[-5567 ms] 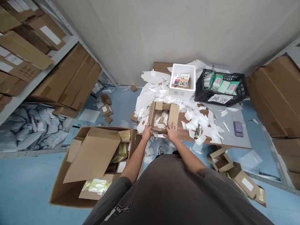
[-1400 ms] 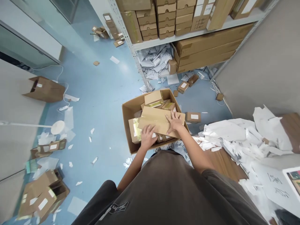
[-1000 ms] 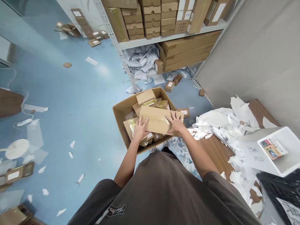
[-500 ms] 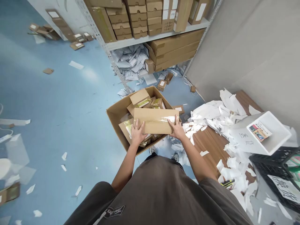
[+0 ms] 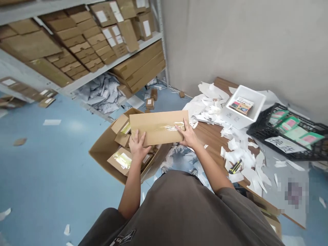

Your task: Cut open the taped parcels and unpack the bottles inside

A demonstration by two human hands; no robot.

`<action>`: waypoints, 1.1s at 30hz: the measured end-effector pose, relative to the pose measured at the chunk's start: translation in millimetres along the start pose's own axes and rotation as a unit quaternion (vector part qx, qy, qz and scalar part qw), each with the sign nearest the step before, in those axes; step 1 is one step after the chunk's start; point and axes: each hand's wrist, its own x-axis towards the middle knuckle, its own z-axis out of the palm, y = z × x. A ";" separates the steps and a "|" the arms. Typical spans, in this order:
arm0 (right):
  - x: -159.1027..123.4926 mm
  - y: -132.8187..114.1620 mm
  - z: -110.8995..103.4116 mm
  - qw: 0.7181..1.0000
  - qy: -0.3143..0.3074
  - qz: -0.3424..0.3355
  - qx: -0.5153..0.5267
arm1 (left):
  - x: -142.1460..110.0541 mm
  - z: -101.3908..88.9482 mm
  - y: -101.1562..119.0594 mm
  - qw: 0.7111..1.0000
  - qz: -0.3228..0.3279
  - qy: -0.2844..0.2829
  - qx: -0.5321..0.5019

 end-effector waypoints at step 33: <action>-267.6 184.8 37.5 0.946 0.086 0.285 0.125 | -9.6 209.8 330.3 0.887 0.339 -0.301 -0.089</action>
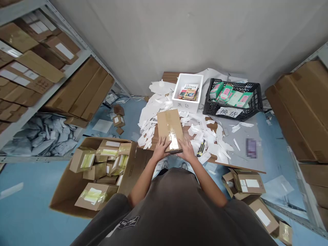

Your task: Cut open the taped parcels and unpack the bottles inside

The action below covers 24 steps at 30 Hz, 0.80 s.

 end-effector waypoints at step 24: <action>73.0 -41.5 26.7 0.993 -0.029 0.100 -0.058 | 50.3 -34.1 -74.4 0.996 0.035 -0.031 -0.071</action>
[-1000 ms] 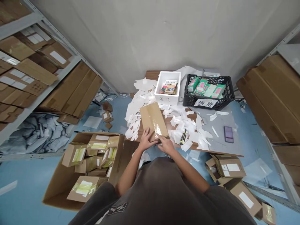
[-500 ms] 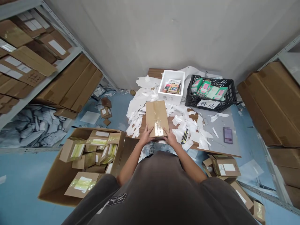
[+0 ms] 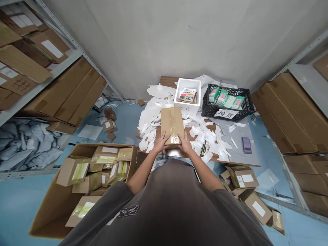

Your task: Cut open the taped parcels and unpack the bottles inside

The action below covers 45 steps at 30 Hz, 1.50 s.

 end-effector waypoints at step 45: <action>-8.9 -23.0 -78.5 0.997 0.034 -0.063 0.015 | -15.3 -93.8 23.5 0.997 0.045 0.057 -0.033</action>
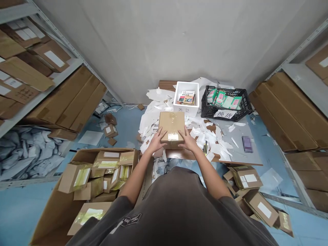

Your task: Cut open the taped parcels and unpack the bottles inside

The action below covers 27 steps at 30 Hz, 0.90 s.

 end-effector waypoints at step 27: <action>4.4 44.5 45.8 0.990 -0.066 0.075 0.101 | 10.6 58.8 -49.3 0.993 -0.066 -0.059 -0.073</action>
